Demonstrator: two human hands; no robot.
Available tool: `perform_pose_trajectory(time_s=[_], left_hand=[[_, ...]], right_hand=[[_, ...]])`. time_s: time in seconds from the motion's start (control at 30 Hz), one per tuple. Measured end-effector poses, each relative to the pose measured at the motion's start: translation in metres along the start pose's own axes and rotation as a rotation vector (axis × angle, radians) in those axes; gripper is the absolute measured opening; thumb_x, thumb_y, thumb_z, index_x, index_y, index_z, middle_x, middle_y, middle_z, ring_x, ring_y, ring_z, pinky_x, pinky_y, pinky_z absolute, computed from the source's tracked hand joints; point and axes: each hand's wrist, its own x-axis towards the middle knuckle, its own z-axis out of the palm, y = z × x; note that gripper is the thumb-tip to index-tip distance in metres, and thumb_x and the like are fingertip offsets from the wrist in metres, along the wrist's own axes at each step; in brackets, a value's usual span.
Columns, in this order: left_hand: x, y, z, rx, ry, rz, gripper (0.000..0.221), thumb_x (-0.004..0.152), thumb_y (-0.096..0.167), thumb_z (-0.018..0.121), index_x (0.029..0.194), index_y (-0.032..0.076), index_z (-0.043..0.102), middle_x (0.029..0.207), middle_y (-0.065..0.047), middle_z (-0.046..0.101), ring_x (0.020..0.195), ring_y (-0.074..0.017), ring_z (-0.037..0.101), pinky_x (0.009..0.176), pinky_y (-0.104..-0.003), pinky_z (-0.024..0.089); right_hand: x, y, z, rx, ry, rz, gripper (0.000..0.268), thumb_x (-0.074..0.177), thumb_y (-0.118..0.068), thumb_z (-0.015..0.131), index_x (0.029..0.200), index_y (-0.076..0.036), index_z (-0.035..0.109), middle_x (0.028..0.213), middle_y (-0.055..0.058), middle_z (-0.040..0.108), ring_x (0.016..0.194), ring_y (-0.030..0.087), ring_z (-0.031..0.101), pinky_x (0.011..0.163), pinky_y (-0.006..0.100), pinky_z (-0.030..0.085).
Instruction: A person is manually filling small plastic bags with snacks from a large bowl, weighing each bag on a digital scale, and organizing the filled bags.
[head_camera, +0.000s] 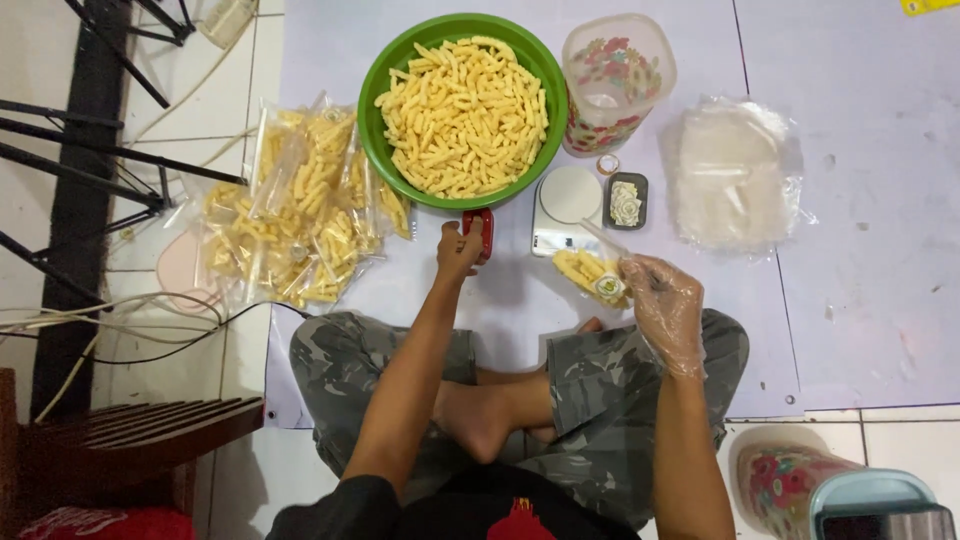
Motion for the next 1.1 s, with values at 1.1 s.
perform_pose_trajectory(time_s=[1.1], left_hand=[[0.025,-0.046,0.018,-0.562,-0.192,-0.286,0.043,0.091,0.018,0.070,0.127,-0.001,0.060,0.113,-0.037,0.066,0.102,-0.0417,0.073,0.089,-0.054,0.059]], right_hand=[[-0.023,0.007,0.010,-0.028,-0.131,0.043,0.012,0.099,-0.014,0.071,0.096,-0.005,0.078,0.094,0.017,0.077,0.099,0.033,0.073,0.087,0.045,0.056]])
